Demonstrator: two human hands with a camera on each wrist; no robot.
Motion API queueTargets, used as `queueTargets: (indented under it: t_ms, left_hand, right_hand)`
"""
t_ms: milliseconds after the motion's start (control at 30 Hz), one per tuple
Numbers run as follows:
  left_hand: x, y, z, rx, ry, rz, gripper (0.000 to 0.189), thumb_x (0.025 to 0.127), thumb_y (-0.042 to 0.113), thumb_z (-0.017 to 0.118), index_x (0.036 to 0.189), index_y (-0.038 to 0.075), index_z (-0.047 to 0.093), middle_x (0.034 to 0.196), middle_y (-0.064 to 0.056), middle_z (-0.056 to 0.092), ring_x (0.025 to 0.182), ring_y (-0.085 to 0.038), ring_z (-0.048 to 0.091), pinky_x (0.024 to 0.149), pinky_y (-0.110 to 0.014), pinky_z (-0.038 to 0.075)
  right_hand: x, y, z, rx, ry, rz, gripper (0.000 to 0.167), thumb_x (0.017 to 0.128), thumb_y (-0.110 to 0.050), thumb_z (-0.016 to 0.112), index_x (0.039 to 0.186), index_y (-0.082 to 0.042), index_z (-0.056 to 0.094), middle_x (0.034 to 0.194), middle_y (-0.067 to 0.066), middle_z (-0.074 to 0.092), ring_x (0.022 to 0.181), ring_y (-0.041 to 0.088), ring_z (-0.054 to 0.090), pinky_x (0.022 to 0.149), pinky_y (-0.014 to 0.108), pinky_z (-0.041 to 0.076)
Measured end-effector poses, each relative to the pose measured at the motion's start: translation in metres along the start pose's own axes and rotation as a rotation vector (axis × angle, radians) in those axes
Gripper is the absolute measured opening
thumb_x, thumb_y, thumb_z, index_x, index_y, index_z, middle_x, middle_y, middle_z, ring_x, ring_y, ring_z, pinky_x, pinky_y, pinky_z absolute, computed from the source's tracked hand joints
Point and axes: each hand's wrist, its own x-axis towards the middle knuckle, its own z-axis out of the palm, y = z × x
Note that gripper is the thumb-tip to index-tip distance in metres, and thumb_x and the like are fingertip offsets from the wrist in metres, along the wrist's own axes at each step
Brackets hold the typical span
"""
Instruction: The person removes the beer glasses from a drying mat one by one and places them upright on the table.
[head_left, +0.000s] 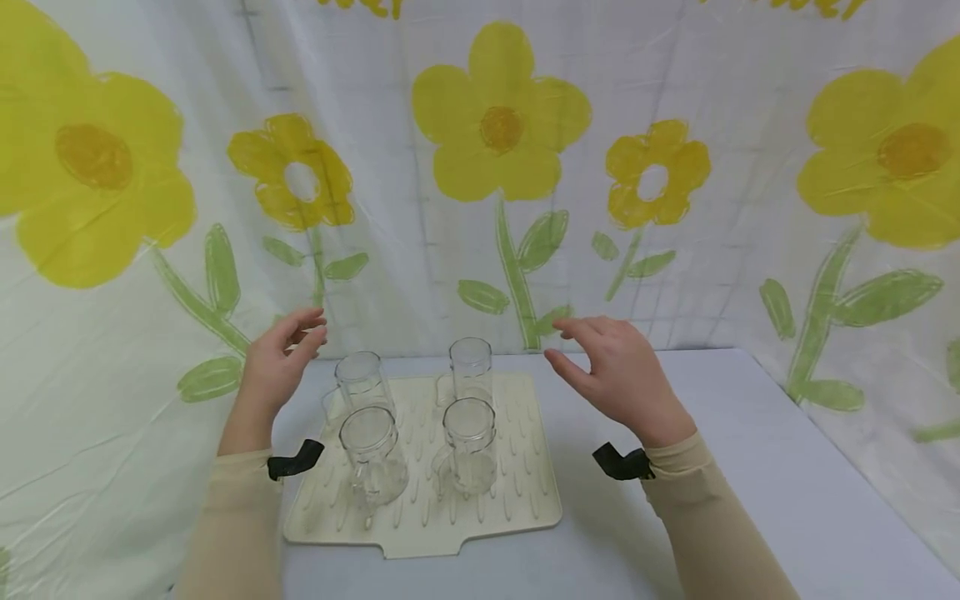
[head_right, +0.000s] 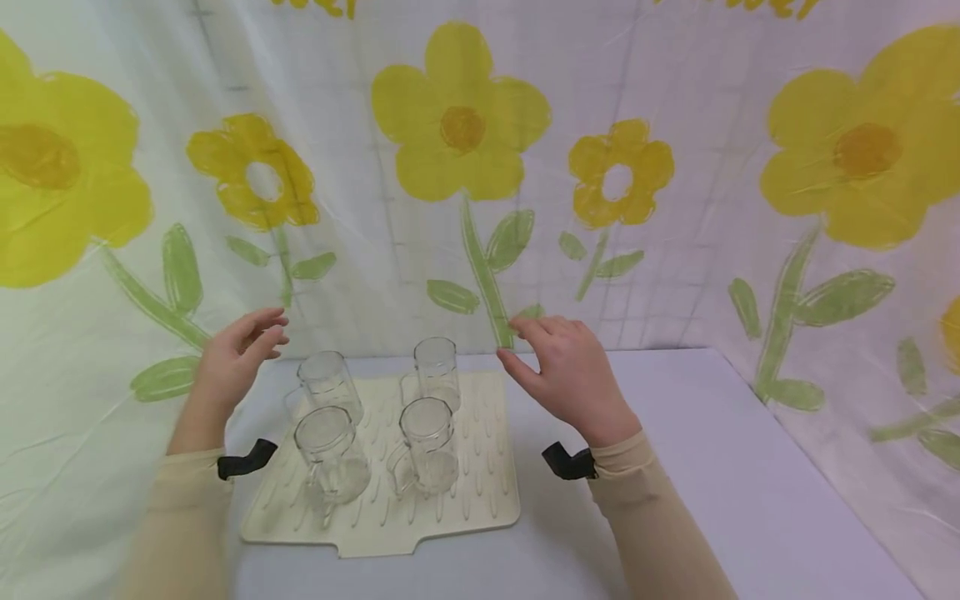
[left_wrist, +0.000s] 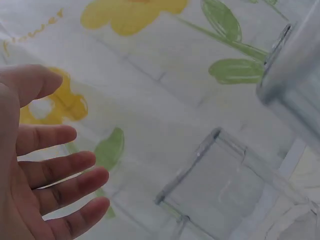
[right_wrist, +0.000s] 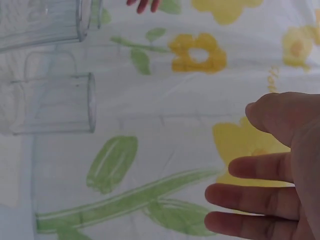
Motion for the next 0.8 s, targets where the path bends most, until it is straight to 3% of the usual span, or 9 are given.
queueTargets:
  t_ms: [67, 167, 233, 533, 800]
  left_hand:
    - [0.002, -0.015, 0.002, -0.070, -0.017, -0.027, 0.051, 0.116, 0.036, 0.061, 0.161, 0.010, 0.060, 0.141, -0.008, 0.072, 0.104, 0.011, 0.066, 0.086, -0.006, 0.055]
    - [0.002, -0.037, 0.003, -0.139, -0.048, -0.067, 0.054, 0.117, 0.038, 0.059, 0.162, 0.009, 0.057, 0.132, 0.014, 0.071, 0.107, 0.006, 0.068, 0.087, -0.011, 0.061]
    - [0.002, -0.049, 0.003, -0.174, -0.065, -0.089, 0.056, 0.117, 0.039, 0.059, 0.163, 0.007, 0.056, 0.128, 0.022, 0.069, 0.108, 0.002, 0.071, 0.088, -0.014, 0.062]
    - [-0.006, -0.096, 0.014, -0.347, -0.142, -0.215, 0.058, 0.117, 0.039, 0.059, 0.160, 0.000, 0.055, 0.121, 0.019, 0.076, 0.108, -0.003, 0.075, 0.091, -0.022, 0.065]
    - [-0.023, -0.139, 0.031, -0.468, -0.171, -0.296, 0.051, 0.114, 0.015, 0.061, 0.158, -0.008, 0.052, 0.121, 0.018, 0.073, 0.111, 0.000, 0.072, 0.090, -0.019, 0.063]
  right_hand:
    - [0.000, 0.001, 0.003, 0.019, 0.003, -0.001, 0.041, 0.105, -0.041, 0.077, 0.134, -0.012, 0.079, 0.124, 0.006, 0.083, 0.111, 0.030, 0.079, 0.099, 0.056, 0.063]
    - [0.001, 0.002, 0.007, 0.056, 0.010, 0.002, 0.038, 0.105, -0.038, 0.079, 0.132, -0.012, 0.079, 0.118, 0.005, 0.084, 0.108, 0.029, 0.079, 0.097, 0.056, 0.063]
    - [0.002, 0.003, 0.008, 0.083, 0.018, 0.003, 0.035, 0.105, -0.036, 0.079, 0.131, -0.013, 0.080, 0.116, 0.005, 0.084, 0.105, 0.027, 0.080, 0.095, 0.055, 0.064]
    - [0.005, 0.007, 0.016, 0.208, 0.033, 0.065, 0.026, 0.108, -0.030, 0.075, 0.129, -0.016, 0.081, 0.122, 0.004, 0.083, 0.105, 0.024, 0.079, 0.098, 0.055, 0.061]
    - [0.016, 0.010, 0.033, 0.292, -0.060, 0.097, 0.027, 0.111, -0.034, 0.071, 0.130, -0.016, 0.079, 0.121, -0.001, 0.081, 0.108, 0.022, 0.076, 0.096, 0.050, 0.063]
